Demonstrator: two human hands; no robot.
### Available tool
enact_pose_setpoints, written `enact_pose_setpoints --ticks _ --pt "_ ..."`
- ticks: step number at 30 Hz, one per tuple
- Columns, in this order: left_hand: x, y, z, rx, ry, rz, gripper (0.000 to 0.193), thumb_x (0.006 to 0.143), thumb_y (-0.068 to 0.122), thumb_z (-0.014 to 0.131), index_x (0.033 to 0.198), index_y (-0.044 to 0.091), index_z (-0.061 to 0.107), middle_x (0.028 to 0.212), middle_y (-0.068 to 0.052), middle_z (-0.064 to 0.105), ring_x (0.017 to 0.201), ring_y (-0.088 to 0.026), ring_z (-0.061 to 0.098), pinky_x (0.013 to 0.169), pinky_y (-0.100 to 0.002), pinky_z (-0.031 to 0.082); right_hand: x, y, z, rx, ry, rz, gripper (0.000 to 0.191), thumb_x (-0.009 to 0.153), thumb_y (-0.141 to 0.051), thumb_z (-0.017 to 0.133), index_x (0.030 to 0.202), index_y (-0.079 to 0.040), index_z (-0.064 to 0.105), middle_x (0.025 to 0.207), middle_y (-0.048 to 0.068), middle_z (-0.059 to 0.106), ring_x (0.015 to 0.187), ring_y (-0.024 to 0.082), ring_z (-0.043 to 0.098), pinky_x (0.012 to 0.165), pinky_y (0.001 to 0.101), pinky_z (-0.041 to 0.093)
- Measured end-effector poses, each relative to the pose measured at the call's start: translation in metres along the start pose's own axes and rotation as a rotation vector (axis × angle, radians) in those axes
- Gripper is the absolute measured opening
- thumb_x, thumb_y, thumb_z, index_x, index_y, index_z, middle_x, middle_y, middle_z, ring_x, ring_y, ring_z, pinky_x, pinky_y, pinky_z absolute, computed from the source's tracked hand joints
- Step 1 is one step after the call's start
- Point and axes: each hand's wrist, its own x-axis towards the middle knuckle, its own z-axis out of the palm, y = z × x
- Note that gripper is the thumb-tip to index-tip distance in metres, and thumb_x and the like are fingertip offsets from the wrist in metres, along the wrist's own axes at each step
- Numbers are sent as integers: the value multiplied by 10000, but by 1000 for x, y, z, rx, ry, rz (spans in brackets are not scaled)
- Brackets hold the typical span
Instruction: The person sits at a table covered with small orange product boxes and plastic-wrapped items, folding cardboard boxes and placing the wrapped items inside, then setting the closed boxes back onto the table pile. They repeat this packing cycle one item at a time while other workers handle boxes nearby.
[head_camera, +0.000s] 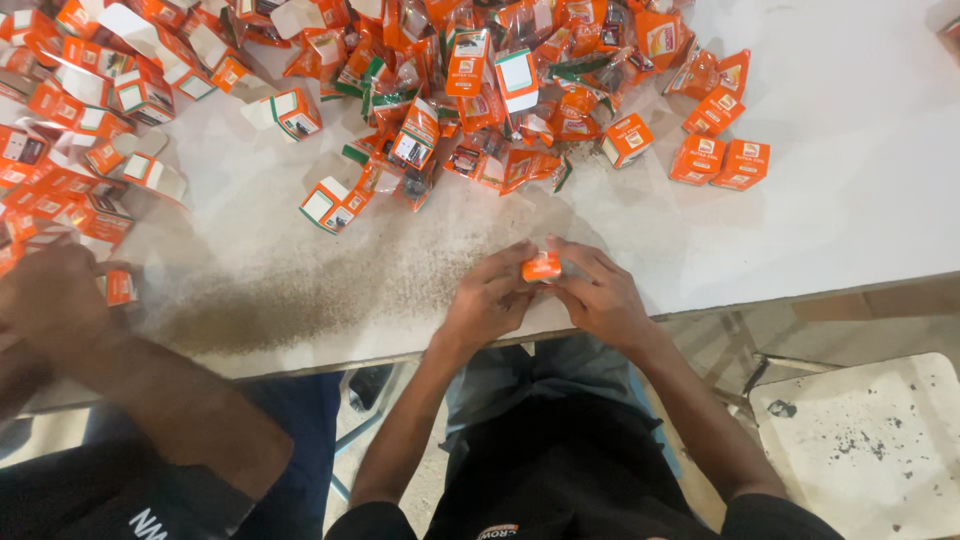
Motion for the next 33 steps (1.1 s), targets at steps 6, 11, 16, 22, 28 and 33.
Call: enact_pose_setpoints --ticks 6,11,16,22,28,33 --pt "-2 -2 -3 -165 -38 -128 336 803 -15 837 1088 84 689 1242 -83 706 1320 -319 666 985 -367 620 -1 10 -1 210 -12 16 172 836 -74 793 904 -90 635 1297 92 695 1252 297 670 992 389 583" --pt "12 12 -15 31 -55 41 307 744 18 846 1019 86 726 1162 -87 697 1238 -323 662 1015 -415 574 3 3 -8 337 -49 100 334 798 -79 807 1096 -55 660 1277 117 685 1235 327 649 1013 423 545" --pt "16 17 -23 -25 -85 26 328 773 47 840 1083 86 737 1166 -94 701 1229 -326 657 1025 -422 564 8 2 -4 253 -57 92 357 846 -45 782 1189 -89 694 1285 109 697 1223 316 676 1004 392 572" --pt "11 6 -21 -35 -98 -8 265 858 87 852 1072 78 695 1225 -107 736 1282 -311 672 1060 -413 573 3 0 8 289 43 151 242 859 -24 791 1092 -74 752 1213 104 731 1113 276 718 930 366 602" --pt "8 10 -31 -4 -183 49 253 848 157 845 996 67 661 1252 -110 680 1300 -350 625 1048 -441 546 0 -5 9 213 57 172 235 863 -48 803 1092 -87 767 1194 82 722 1107 276 717 924 369 604" --pt "18 22 -27 190 -176 79 207 877 172 833 1000 91 688 1268 -80 648 1323 -334 612 1056 -442 529 2 3 -6 265 -125 100 315 820 -105 805 1130 -90 750 1365 152 645 1175 316 665 939 395 585"
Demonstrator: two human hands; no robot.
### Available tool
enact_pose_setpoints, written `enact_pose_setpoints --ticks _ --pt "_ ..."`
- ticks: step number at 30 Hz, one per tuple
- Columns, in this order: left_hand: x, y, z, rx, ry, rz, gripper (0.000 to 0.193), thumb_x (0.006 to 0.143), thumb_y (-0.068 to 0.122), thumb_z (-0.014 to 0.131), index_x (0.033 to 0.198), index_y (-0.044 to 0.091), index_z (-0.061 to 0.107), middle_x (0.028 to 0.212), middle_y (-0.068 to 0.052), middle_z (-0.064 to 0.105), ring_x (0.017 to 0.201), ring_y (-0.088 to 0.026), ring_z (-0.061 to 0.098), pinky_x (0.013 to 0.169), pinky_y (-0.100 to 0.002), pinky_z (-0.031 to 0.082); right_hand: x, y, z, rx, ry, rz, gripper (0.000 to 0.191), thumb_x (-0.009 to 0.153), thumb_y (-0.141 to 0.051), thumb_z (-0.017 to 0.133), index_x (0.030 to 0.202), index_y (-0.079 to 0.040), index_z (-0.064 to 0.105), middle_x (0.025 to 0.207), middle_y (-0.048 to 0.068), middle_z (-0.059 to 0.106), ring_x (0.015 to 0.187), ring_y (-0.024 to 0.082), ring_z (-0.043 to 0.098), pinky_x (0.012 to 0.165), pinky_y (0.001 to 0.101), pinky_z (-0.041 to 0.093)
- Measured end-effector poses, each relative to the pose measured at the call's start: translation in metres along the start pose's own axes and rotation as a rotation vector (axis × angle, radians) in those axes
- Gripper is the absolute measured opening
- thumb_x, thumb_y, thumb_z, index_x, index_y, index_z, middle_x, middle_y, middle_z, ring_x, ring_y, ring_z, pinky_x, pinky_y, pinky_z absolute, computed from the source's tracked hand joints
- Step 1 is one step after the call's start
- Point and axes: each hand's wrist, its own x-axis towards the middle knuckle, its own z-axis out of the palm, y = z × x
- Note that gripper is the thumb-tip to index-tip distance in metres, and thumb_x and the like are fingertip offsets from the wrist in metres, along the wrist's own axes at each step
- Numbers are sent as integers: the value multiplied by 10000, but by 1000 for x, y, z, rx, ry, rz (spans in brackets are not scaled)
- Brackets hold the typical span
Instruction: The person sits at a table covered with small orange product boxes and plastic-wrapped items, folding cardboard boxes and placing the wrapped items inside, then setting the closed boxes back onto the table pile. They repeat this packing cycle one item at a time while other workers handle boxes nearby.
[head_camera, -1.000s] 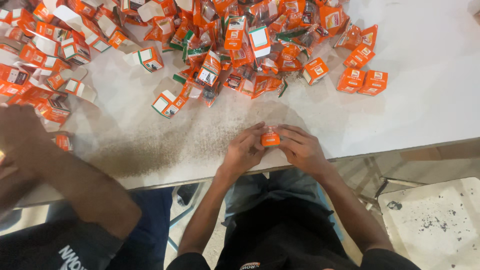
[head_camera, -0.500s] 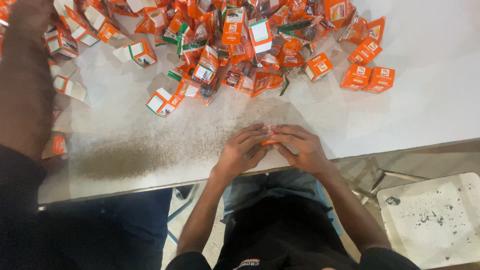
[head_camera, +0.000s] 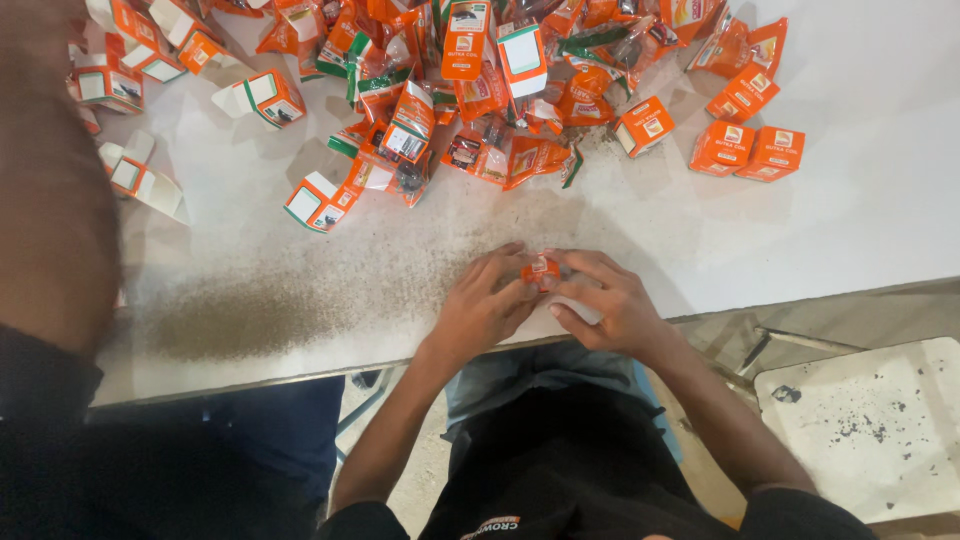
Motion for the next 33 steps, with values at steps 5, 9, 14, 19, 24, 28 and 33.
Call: enact_pose_setpoints --ticks 5,9,14,19,24,28,33 --pt "22 -9 -20 -199 -232 -41 174 750 76 746 903 111 671 1296 -105 622 1362 -363 545 1096 -468 481 5 -3 6 -160 61 25 250 803 -130 829 1009 -105 688 1293 114 642 1231 346 624 1019 443 527" --pt "64 -37 -38 166 -198 52 405 777 18 682 1164 129 722 1441 -80 582 1415 -327 483 1192 -507 385 5 3 -8 -463 215 226 362 844 -79 772 1193 -90 676 1368 154 556 1321 384 520 1108 502 442" --pt "157 -79 -37 580 -27 276 514 836 39 678 1327 189 692 1565 -91 483 1512 -325 348 1211 -590 317 31 16 -26 -569 240 207 506 871 -116 738 1356 -66 604 1462 192 476 1405 432 417 1153 560 378" --pt "214 -92 -40 832 -131 274 461 842 117 715 1298 145 656 1428 -157 542 1481 -345 374 1204 -608 310 102 27 -3 -543 0 8 583 805 -164 742 1350 -34 580 1409 205 491 1356 408 445 1058 543 417" --pt "198 -95 -76 519 43 170 593 718 180 788 1254 46 573 1344 -146 607 1371 -327 493 1143 -479 403 111 27 13 -709 6 -28 358 914 -124 677 1271 -110 652 1139 90 606 1076 308 595 892 483 470" --pt "149 -80 -80 19 4 -220 647 739 289 837 1231 35 503 1170 -141 667 1063 -332 684 925 -455 561 80 22 12 -585 -37 27 399 840 -110 686 1239 -92 683 1031 102 618 965 324 619 843 472 502" --pt "79 -50 -48 -204 82 -102 930 758 332 882 1468 15 372 1099 -196 658 963 -382 692 844 -471 565 25 3 20 -166 181 310 277 914 -158 661 1169 -59 706 1052 105 686 918 286 711 765 383 575"
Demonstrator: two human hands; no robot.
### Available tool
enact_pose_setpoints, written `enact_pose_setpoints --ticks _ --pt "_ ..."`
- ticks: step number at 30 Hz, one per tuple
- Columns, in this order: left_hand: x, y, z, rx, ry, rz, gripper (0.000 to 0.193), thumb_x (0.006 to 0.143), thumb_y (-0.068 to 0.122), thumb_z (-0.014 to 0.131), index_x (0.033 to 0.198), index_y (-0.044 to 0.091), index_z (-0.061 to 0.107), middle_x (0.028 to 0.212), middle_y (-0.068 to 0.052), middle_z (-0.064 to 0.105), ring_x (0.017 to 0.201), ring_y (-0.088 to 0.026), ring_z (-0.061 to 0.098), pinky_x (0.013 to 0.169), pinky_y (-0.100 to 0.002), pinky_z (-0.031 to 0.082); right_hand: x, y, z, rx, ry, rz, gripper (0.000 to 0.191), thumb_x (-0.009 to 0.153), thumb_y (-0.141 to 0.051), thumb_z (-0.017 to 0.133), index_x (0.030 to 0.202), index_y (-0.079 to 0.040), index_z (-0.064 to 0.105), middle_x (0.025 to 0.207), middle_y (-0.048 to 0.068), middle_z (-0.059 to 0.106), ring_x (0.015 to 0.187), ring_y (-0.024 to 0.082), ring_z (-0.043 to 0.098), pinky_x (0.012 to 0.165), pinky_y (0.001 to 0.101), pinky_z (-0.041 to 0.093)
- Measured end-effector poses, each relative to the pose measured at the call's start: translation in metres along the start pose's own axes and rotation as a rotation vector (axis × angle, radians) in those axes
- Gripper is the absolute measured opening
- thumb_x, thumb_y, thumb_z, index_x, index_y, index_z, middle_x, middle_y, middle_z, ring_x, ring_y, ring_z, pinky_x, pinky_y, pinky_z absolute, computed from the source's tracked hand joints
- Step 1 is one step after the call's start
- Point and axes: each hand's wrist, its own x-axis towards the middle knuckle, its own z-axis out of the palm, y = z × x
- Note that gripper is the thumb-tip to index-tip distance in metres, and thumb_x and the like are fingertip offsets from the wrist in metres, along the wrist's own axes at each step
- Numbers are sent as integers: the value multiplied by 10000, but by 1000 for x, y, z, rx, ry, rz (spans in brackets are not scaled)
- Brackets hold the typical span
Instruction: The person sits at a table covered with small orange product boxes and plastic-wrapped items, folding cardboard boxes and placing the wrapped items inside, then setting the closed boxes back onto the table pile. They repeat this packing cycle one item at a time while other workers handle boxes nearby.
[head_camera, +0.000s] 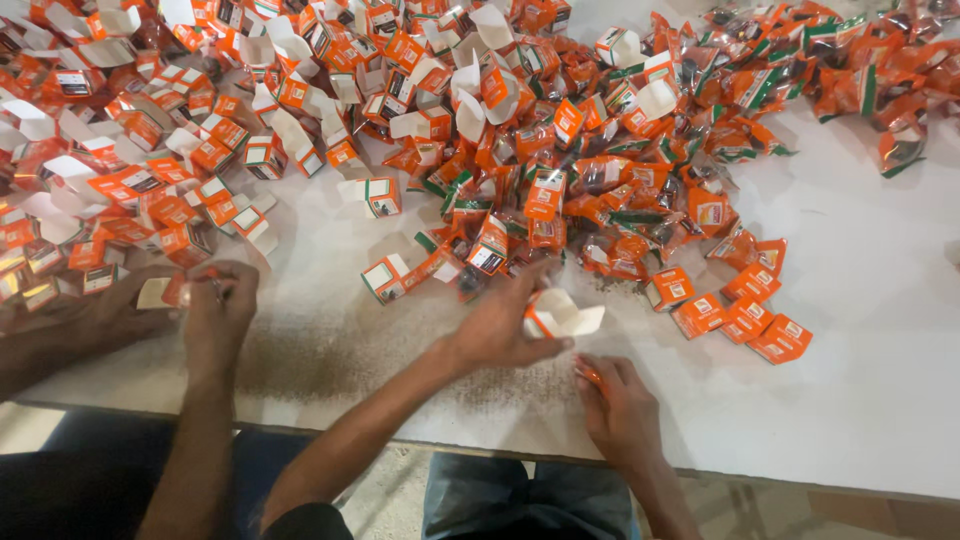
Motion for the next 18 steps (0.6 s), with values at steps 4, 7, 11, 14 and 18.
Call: enact_pose_setpoints --ticks 4,7,11,14,18 --pt "-35 -12 22 -25 -68 159 716 784 253 908 1317 82 461 1240 -214 644 1115 -399 683 930 -446 573 -47 30 12 720 32 454 283 1013 -175 563 1222 -12 661 1038 98 745 927 240 711 753 347 580" --pt "-39 -28 42 -312 -144 -17 653 781 276 905 1159 76 411 1281 -175 655 1109 -324 707 928 -411 589 -53 68 4 1257 69 642 300 1083 -179 544 1310 7 604 1071 127 724 864 242 714 682 362 593" --pt "-41 -37 52 -322 -224 -270 728 722 351 913 1104 65 363 1184 -128 689 1072 -257 718 921 -373 585 -34 74 -18 1393 147 613 387 1095 -190 496 1472 -101 516 1150 181 713 814 251 686 591 362 554" --pt "-43 -34 49 -278 -190 -184 817 704 288 905 1240 23 348 1198 -156 591 1114 -274 638 962 -399 538 -18 43 -27 1281 250 642 507 1004 -113 480 1510 -143 454 1301 122 630 1021 233 690 716 383 578" --pt "-47 -36 56 -320 -182 -55 893 672 187 811 1387 -20 318 1162 -143 516 1116 -290 568 995 -397 491 -12 8 -32 1325 111 511 733 933 71 551 1619 -109 368 1411 124 514 1213 212 625 964 430 598"
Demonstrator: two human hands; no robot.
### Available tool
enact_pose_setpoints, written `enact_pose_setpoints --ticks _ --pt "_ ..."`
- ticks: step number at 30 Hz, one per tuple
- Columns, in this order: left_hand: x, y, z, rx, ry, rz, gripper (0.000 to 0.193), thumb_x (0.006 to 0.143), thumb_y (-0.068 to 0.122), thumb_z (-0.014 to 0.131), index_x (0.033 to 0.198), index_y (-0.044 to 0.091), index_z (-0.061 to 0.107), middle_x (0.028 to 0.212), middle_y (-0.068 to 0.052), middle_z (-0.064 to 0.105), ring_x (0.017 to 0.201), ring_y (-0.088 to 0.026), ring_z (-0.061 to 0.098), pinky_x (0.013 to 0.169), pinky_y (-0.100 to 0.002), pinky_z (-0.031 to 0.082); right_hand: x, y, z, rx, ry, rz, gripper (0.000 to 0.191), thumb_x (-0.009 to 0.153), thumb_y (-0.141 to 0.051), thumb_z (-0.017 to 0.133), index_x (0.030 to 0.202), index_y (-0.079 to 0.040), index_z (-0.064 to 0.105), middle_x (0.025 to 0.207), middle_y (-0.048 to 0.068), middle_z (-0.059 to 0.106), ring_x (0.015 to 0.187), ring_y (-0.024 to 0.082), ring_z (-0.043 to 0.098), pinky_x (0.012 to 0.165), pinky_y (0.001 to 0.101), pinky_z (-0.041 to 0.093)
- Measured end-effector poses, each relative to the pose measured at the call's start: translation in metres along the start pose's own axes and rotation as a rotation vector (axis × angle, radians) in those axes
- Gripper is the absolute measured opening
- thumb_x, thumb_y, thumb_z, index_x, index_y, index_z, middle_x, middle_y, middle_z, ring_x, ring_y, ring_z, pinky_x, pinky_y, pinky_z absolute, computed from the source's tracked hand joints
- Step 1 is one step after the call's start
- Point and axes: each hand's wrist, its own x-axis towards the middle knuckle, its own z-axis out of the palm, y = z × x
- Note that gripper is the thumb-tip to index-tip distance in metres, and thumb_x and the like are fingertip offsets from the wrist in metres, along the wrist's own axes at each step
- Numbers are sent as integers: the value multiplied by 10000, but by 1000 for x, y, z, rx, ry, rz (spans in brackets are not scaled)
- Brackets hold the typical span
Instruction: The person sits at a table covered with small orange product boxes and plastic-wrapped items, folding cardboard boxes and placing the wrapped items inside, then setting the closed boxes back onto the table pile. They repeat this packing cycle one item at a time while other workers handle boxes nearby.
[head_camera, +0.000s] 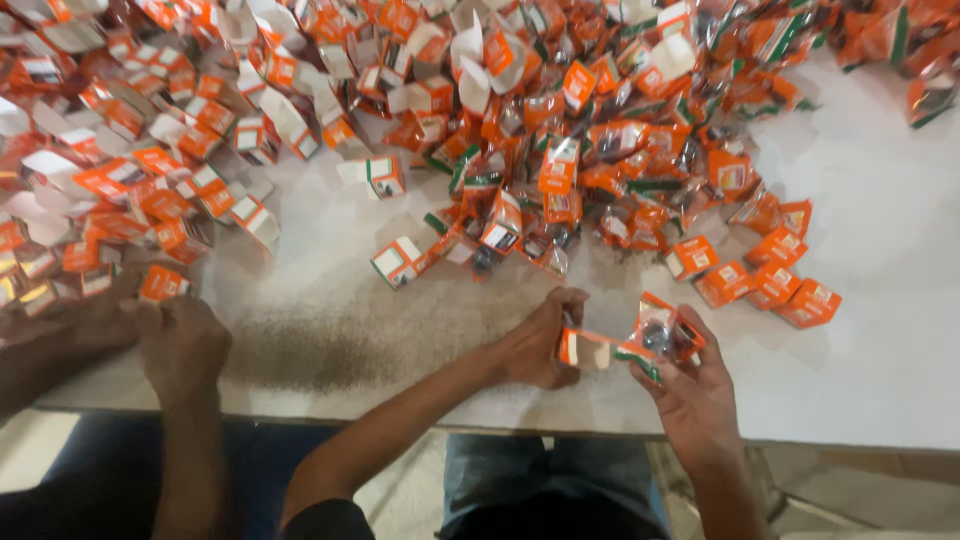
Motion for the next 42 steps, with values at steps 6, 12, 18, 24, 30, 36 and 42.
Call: enact_pose_setpoints --ticks 6,12,18,24,30,36,42 --pt "0 -19 13 220 138 -7 729 690 315 949 1275 87 577 1262 -124 623 1225 -333 579 1071 -454 419 -31 11 10 -471 41 -160 697 944 85 605 1590 -15 363 1387 143 621 1197 214 648 918 396 625" --pt "-3 -14 13 333 21 20 789 692 367 940 1330 81 574 1362 -132 613 1305 -340 553 1139 -495 327 -23 9 26 -1159 17 -684 562 931 -45 843 1398 -36 530 1241 75 722 1065 163 767 890 313 641" --pt "-5 -13 11 333 -41 -34 818 728 346 909 1412 92 537 1393 -125 622 1352 -322 536 1217 -507 288 -4 6 55 -1675 -99 -492 328 846 -162 828 1167 -196 772 1313 53 639 797 209 684 684 348 564" --pt "-6 -16 13 318 -43 -60 830 719 414 920 1379 81 542 1353 -158 633 1320 -366 534 1199 -514 274 -4 -10 69 -1989 -285 -464 477 790 -208 746 1263 -169 709 1494 231 446 1133 363 591 835 470 521" --pt "-6 -19 16 312 -46 -70 812 736 435 905 1372 53 576 1326 -159 639 1315 -365 527 1182 -515 295 21 -29 62 -2125 -496 -641 449 799 -83 640 1223 -202 724 1476 227 497 1316 343 530 956 445 483" --pt "-8 -19 20 398 -4 -37 760 695 458 925 1237 47 589 1325 -169 631 1312 -374 511 1168 -534 300 50 -7 60 -2148 -536 -564 123 779 -112 676 881 -144 736 1371 191 566 1270 336 570 963 473 502" --pt "-7 -14 13 319 52 -27 785 681 395 911 1317 70 586 1315 -140 651 1280 -349 562 1154 -493 345 34 -1 42 -1694 -218 -572 298 932 -364 796 1156 -168 784 1426 94 628 1153 276 674 951 416 556"
